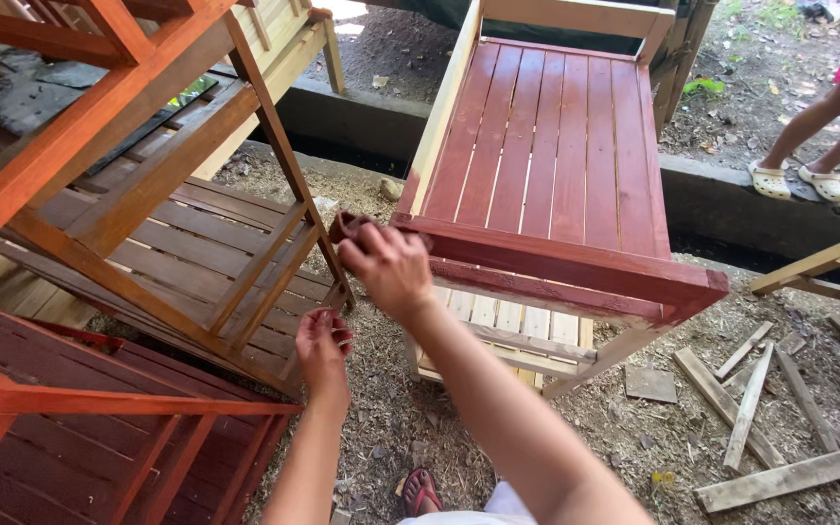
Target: The person wipes a red stain or finish onto a slatted wooden chair frame using a cloth, working over the seat rails, edges, and top boards, and rotates the chair to reach different sides.
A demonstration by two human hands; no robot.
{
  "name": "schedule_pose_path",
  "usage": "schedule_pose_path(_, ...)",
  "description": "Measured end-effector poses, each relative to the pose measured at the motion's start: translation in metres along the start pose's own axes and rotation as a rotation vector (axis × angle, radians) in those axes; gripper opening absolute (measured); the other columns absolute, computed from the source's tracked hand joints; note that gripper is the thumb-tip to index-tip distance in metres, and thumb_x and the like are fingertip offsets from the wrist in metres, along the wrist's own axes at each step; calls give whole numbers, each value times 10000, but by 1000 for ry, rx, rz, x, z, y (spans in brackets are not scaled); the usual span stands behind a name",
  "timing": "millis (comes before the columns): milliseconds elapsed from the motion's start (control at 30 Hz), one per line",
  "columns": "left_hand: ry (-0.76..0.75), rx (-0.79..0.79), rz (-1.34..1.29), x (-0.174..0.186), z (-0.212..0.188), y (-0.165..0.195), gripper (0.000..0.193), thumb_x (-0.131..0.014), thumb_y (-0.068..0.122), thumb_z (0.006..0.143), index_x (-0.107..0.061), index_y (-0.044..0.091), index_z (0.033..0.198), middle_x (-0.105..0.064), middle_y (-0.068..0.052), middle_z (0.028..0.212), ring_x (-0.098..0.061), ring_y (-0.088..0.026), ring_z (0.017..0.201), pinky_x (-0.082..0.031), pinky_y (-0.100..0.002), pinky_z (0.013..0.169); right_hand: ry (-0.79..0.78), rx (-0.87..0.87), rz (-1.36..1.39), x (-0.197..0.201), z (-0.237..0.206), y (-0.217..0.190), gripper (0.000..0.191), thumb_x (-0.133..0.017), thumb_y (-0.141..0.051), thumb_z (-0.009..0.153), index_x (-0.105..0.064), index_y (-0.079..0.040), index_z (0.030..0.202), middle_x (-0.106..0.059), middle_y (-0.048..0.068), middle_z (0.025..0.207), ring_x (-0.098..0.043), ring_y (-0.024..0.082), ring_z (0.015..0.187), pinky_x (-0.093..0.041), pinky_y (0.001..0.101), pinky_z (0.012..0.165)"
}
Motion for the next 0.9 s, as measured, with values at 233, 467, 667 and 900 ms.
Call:
schedule_pose_path(233, -135, -61, 5, -118, -56, -11, 135, -516, 224, 1035, -611, 134, 1005, -608, 34, 839, -564, -86, 733, -445, -258, 647, -193, 147, -350, 56, -53, 76, 138, -693, -271, 866, -721, -165, 950, -703, 86, 1120, -697, 256, 1004, -586, 387, 651)
schedule_pose_path(467, -79, -51, 17, -239, -163, -79, 195, -487, 248, 1041, -612, 113, 976, -600, 25, 855, -578, -88, 738, -459, -261, 647, -28, 123, -366, 214, -230, 232, 180, -703, -220, 743, -744, -228, 918, -730, 40, 1102, -711, 250, 970, -567, 410, 662)
schedule_pose_path(667, -155, -6, -36, -353, -285, -144, 183, -499, 236, 1029, -613, 111, 961, -595, 13, 839, -571, -99, 711, -436, -252, 591, -210, 14, -369, 314, -360, 346, 144, -725, -196, 784, -752, -240, 919, -713, -7, 985, -701, 205, 863, -563, 400, 636)
schedule_pose_path(900, -225, -136, 92, -445, -354, -141, 173, -581, 261, 990, -651, 103, 1008, -627, -16, 947, -593, -108, 831, -508, -238, 647, -172, -216, -133, 378, -379, 450, 205, -810, -259, 721, -781, -254, 923, -720, -15, 984, -718, 231, 909, -594, 395, 672)
Point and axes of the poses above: each hand's wrist, its own z-axis towards the middle knuckle, its own x-axis out of the back of the hand, y = z × x, the point moved 10 cm from there along z, towards the middle knuckle
